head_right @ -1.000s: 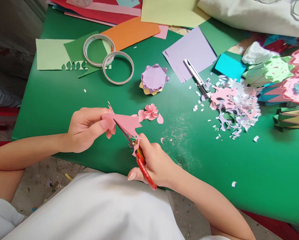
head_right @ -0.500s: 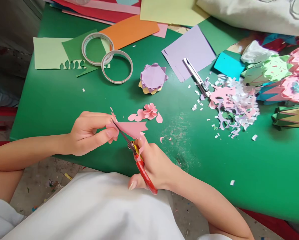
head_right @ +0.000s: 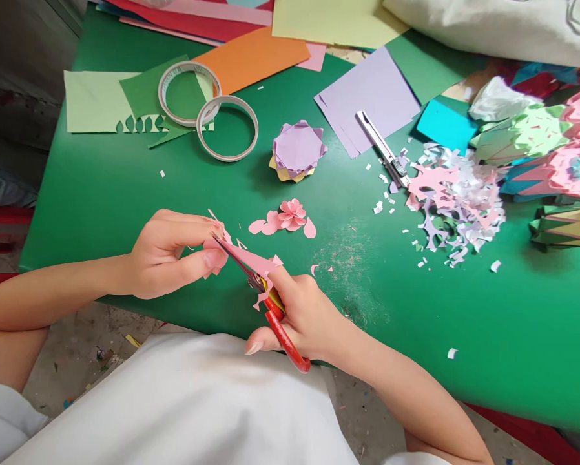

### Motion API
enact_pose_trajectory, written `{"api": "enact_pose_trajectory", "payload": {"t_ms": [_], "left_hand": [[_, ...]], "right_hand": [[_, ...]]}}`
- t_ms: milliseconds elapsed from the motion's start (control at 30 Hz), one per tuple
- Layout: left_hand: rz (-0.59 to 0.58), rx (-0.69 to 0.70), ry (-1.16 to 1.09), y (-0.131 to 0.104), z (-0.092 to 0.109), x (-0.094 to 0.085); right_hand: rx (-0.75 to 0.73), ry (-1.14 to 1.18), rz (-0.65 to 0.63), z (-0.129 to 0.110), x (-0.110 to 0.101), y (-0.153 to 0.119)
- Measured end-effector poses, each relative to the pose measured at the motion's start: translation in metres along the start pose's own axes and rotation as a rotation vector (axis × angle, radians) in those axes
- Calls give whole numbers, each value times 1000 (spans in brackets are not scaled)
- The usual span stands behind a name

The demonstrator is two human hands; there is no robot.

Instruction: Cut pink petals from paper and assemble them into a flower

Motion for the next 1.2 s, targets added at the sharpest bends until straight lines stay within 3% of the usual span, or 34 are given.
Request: {"api": "enact_pose_trajectory", "payload": {"t_ms": [400,967,1200], "left_hand": [[-26,12,-11,1,-1,-3],[-61,-29,-46,7,2,-9],[-63,-19,-74,6,3,-9]], "right_hand": [[-67,-58,50,2,-1,1],[21,-77,-46,5,-3,-2],[-47,-92,-8,2,-4,0]]}}
Point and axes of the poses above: each hand's wrist, its own y-axis towards the middle knuckle, its own x-axis out of the palm, z = x × y, the point moved 2 cm from there along y, towards the middle knuckle, and after that the axes turned 8 degrees about -y, right-handed, at the moved point
